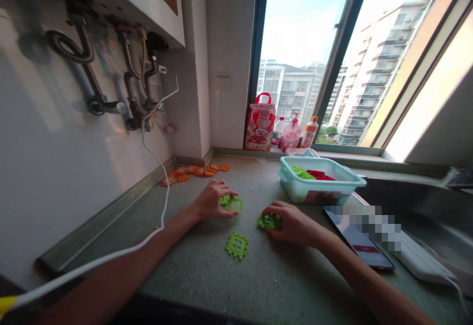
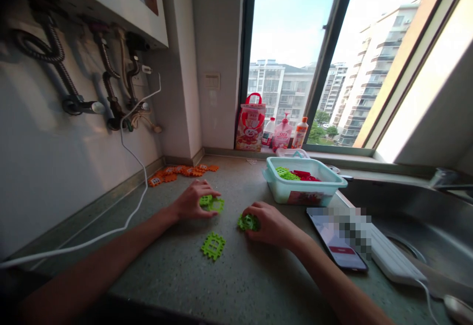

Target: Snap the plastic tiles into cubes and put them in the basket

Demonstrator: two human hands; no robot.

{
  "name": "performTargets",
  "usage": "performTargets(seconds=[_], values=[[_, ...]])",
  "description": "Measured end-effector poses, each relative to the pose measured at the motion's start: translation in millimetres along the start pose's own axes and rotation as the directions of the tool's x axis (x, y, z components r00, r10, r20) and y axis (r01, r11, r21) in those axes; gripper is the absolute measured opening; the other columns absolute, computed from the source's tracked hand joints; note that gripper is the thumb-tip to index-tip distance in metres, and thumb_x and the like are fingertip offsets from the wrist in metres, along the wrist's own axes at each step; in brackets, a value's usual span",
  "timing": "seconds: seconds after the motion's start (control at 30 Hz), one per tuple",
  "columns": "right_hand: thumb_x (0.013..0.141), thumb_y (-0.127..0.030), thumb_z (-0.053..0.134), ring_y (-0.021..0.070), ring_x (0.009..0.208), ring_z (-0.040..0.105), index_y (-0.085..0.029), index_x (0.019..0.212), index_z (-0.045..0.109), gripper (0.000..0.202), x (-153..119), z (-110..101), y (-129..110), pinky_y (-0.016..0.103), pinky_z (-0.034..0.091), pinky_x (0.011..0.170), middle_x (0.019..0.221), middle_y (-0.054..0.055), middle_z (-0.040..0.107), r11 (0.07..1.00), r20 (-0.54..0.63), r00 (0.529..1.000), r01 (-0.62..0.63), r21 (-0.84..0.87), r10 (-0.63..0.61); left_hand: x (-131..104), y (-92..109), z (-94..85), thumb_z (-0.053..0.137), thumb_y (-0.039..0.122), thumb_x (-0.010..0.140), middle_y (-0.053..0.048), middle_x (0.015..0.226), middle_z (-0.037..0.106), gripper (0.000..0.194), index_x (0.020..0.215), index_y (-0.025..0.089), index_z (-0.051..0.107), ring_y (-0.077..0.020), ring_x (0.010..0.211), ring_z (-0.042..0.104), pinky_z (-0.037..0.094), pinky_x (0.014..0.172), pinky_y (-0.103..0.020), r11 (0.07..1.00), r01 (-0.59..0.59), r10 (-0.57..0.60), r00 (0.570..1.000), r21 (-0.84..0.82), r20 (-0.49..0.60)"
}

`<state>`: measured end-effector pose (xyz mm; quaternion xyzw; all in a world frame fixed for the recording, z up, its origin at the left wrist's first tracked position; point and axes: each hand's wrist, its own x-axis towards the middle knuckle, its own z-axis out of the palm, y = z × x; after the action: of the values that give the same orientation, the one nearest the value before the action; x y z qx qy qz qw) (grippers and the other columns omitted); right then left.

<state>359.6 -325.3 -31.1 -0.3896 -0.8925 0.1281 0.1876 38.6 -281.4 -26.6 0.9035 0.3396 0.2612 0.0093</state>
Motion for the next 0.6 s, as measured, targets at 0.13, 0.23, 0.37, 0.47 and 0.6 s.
performTargets(seconds=[0.13,0.23,0.37,0.47,0.6], values=[[0.079,-0.024,0.077,0.0240,0.102,0.068,-0.025,0.119,0.072,0.041,3,8,-24,0.037,0.054,0.094,0.114,0.009,0.070,0.994,-0.096,0.992,0.091,0.062,-0.084,-5,-33,-6.7,0.080,0.056,0.079,-0.007,0.106,0.077,0.048,0.114,0.023,0.078,-0.0286,0.106,0.064,0.043,0.102,-0.044,0.987,0.151,-0.145,0.983,0.053,-0.109],[0.078,-0.023,0.078,0.0231,0.104,0.067,-0.026,0.121,0.070,0.043,7,20,-54,0.036,0.054,0.096,0.115,0.008,0.070,0.980,-0.142,0.980,0.159,0.117,-0.142,-10,-48,-3.9,0.079,0.060,0.080,-0.007,0.107,0.076,0.049,0.113,0.023,0.079,-0.0284,0.106,0.063,0.046,0.099,-0.042,0.984,0.173,-0.170,0.984,0.051,-0.059],[0.076,-0.024,0.081,0.0230,0.102,0.068,-0.026,0.119,0.071,0.044,11,38,-79,0.034,0.055,0.094,0.114,0.007,0.070,0.973,-0.113,0.977,0.195,0.121,-0.182,-12,-53,-0.5,0.077,0.062,0.081,-0.007,0.109,0.075,0.046,0.109,0.025,0.080,-0.0272,0.107,0.063,0.047,0.098,-0.038,0.987,0.151,-0.152,0.988,0.051,0.032],[0.077,-0.027,0.081,0.0234,0.103,0.068,-0.026,0.120,0.072,0.045,11,45,-82,0.033,0.055,0.094,0.115,0.007,0.070,0.974,-0.090,0.977,0.201,0.100,-0.193,-13,-53,-1.6,0.076,0.068,0.077,-0.009,0.116,0.073,0.058,0.116,0.024,0.078,-0.0283,0.111,0.063,0.046,0.100,-0.037,0.983,0.170,-0.175,0.983,0.075,0.054],[0.081,-0.032,0.081,0.0241,0.106,0.067,-0.026,0.122,0.072,0.043,12,47,-83,0.034,0.054,0.097,0.117,0.008,0.070,0.977,-0.051,0.981,0.192,0.089,-0.188,-13,-53,-5.0,0.081,0.067,0.070,-0.009,0.114,0.072,0.065,0.117,0.023,0.078,-0.0286,0.106,0.065,0.047,0.096,-0.035,0.973,0.199,-0.211,0.972,0.118,0.103]])
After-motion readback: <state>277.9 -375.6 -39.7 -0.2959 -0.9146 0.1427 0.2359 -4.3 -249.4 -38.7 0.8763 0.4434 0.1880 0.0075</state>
